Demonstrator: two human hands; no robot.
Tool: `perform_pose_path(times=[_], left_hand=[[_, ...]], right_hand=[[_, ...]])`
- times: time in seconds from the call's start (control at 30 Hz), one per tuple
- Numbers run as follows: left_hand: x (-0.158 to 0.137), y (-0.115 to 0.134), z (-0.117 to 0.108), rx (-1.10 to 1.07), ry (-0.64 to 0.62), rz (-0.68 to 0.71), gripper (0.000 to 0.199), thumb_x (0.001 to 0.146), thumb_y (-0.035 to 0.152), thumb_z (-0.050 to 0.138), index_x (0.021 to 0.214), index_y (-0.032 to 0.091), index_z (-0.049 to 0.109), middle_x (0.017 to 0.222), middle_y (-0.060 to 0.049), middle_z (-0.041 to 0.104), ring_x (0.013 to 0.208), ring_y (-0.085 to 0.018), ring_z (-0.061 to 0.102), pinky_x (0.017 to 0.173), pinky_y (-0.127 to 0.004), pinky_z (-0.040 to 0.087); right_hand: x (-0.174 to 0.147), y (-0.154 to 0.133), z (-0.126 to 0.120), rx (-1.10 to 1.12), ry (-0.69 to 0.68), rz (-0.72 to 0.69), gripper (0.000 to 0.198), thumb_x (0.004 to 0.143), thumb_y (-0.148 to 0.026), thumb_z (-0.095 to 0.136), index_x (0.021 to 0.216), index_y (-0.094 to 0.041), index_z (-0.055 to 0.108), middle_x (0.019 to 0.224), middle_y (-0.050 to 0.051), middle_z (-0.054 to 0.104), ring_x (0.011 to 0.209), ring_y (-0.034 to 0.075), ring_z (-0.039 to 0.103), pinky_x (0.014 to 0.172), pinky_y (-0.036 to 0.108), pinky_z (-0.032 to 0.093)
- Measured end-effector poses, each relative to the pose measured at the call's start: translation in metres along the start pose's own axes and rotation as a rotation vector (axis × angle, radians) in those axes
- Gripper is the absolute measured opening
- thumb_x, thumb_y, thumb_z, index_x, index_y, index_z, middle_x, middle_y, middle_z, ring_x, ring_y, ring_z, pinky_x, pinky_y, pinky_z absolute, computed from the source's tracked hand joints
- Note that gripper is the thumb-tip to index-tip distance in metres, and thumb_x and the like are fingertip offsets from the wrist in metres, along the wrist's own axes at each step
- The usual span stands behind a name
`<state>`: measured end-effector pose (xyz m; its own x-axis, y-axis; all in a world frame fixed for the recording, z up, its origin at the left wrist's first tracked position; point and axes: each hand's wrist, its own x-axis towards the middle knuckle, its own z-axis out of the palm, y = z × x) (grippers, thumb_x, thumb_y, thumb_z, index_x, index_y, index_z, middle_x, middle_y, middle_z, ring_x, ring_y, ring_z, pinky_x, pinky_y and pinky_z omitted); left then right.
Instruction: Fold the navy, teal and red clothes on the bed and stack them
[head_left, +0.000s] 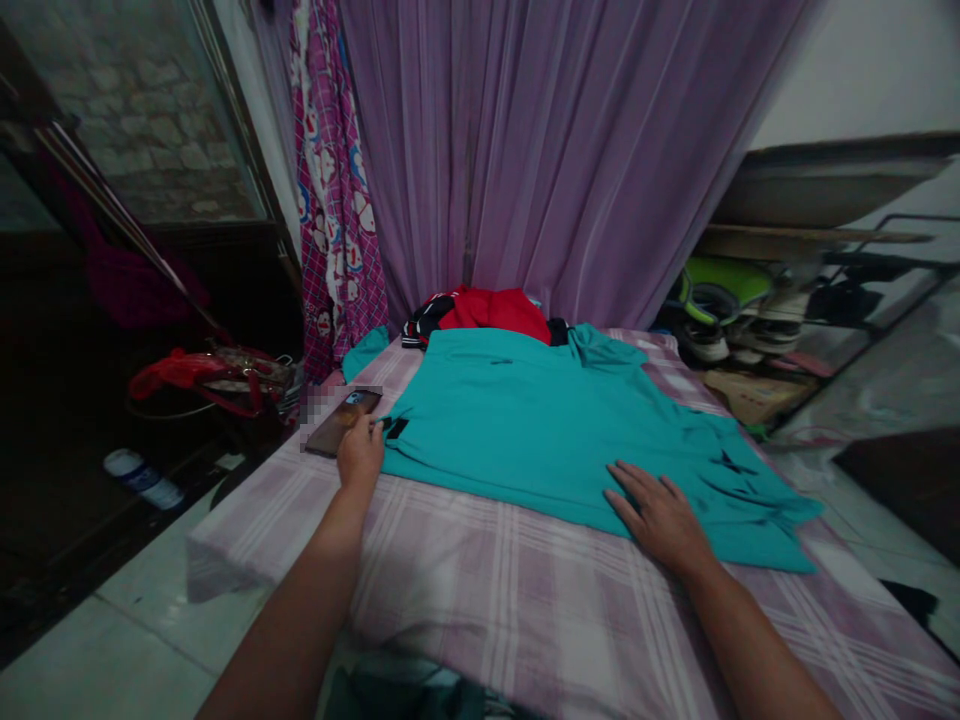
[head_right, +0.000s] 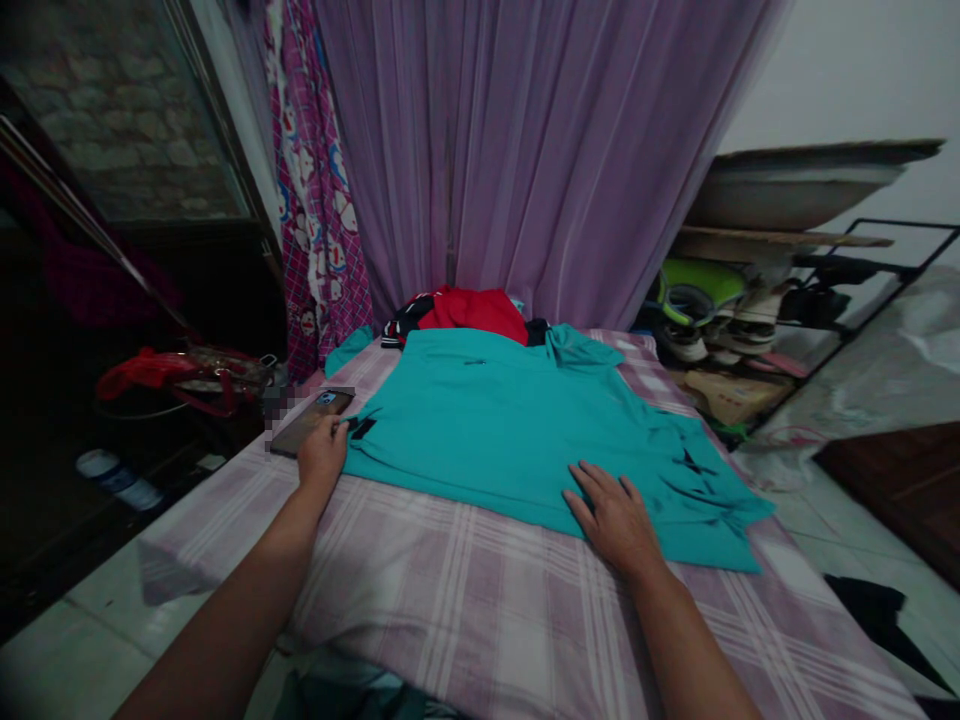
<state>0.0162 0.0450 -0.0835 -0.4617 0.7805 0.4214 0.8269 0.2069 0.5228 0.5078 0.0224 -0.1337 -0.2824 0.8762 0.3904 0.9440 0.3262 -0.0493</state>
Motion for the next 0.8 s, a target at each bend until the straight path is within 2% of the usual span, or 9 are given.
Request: perform_pose_path(times=[0.13, 0.3, 0.5, 0.8], left_hand=[[0.003, 0.003, -0.001, -0.040, 0.034, 0.072, 0.025, 0.091, 0.035, 0.047, 0.101, 0.021, 0.067, 0.104, -0.008, 0.072, 0.101, -0.023, 0.065, 0.088, -0.034, 0.049], [0.003, 0.006, -0.001, -0.068, -0.002, 0.196, 0.022, 0.089, 0.035, 0.053, 0.096, 0.023, 0.070, 0.101, -0.006, 0.073, 0.101, -0.022, 0.065, 0.093, -0.035, 0.048], [-0.006, 0.005, -0.008, 0.010, -0.091, 0.243, 0.022, 0.090, 0.033, 0.054, 0.100, 0.026, 0.072, 0.107, -0.004, 0.074, 0.105, -0.023, 0.064, 0.095, -0.037, 0.046], [-0.016, 0.011, -0.021, 0.121, -0.140, 0.337, 0.024, 0.092, 0.033, 0.051, 0.100, 0.027, 0.074, 0.110, -0.004, 0.075, 0.105, -0.024, 0.064, 0.093, -0.040, 0.045]], right_hand=[[0.000, -0.007, -0.002, 0.006, 0.044, 0.021, 0.048, 0.095, -0.048, 0.038, 0.133, -0.026, 0.060, 0.137, 0.009, 0.061, 0.127, 0.027, 0.055, 0.108, 0.054, 0.038], [0.000, -0.010, -0.003, 0.012, 0.049, 0.034, 0.049, 0.095, -0.048, 0.037, 0.131, -0.026, 0.062, 0.135, 0.009, 0.063, 0.126, 0.027, 0.055, 0.107, 0.054, 0.038], [-0.001, -0.009, -0.004, 0.002, 0.059, 0.025, 0.049, 0.095, -0.047, 0.038, 0.133, -0.027, 0.060, 0.135, 0.008, 0.063, 0.126, 0.027, 0.055, 0.107, 0.054, 0.038], [0.000, -0.009, -0.005, 0.021, 0.062, 0.022, 0.050, 0.095, -0.050, 0.036, 0.129, -0.025, 0.063, 0.134, 0.010, 0.063, 0.125, 0.027, 0.056, 0.105, 0.053, 0.039]])
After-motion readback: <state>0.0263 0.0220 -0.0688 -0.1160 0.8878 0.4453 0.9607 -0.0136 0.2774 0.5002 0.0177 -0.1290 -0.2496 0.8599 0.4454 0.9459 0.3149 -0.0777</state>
